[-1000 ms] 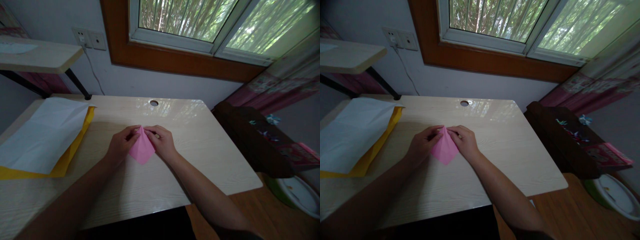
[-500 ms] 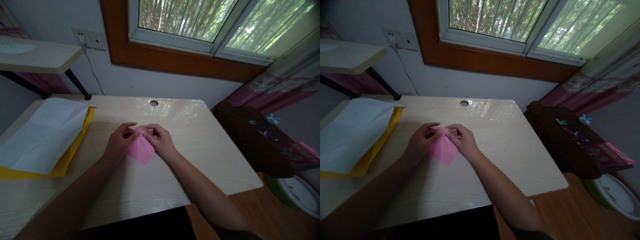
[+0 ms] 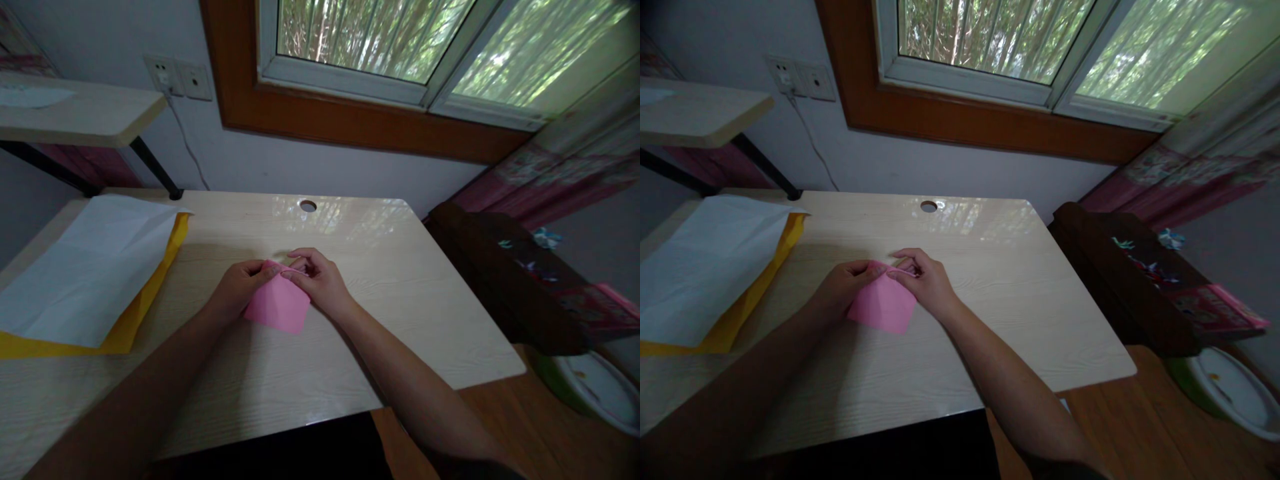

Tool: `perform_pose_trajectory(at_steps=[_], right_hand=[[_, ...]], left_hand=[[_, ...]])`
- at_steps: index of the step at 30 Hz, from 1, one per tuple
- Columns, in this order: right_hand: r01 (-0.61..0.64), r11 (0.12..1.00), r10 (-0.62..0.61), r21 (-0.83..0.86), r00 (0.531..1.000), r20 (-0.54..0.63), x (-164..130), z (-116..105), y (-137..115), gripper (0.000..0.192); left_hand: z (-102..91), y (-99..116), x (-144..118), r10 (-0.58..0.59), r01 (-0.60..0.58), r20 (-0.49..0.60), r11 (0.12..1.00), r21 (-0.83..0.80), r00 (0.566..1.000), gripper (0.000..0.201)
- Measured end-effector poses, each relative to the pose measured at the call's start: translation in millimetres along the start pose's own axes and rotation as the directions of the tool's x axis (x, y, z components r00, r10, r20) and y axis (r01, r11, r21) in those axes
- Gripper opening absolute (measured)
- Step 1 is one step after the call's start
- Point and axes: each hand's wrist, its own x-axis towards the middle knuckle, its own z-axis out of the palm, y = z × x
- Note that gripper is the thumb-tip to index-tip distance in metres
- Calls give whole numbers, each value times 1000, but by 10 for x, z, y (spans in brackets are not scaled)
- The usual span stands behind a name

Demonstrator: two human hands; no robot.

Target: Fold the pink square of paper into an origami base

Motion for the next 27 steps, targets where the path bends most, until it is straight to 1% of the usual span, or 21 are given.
perform_pose_trajectory(at_steps=[4,7,10,13,17,22,27], right_hand=[[-25,999,27,41,999,-41,12,-15,14,35],[-40,992,52,122,994,-96,40,-35,47,34],[-37,978,71,205,984,-162,75,-49,71,38],[-37,974,82,224,977,-196,97,-57,75,44],[-17,971,68,239,976,-207,99,-62,65,43],[22,958,53,286,966,-254,102,-69,46,36],[42,952,48,302,957,-285,113,-95,49,31]], left_hand=[[-8,66,-14,14,-12,-104,1000,24,995,38],[-20,85,-17,19,-19,-172,1000,-1,985,41],[-28,85,-20,46,-48,-234,999,-3,971,45],[-34,76,-24,97,-95,-279,995,19,955,45],[-38,60,-29,128,-125,-291,992,31,948,45],[-20,58,-25,120,-133,-275,991,-29,954,44],[-13,63,-5,91,-106,-216,993,-58,972,45]])
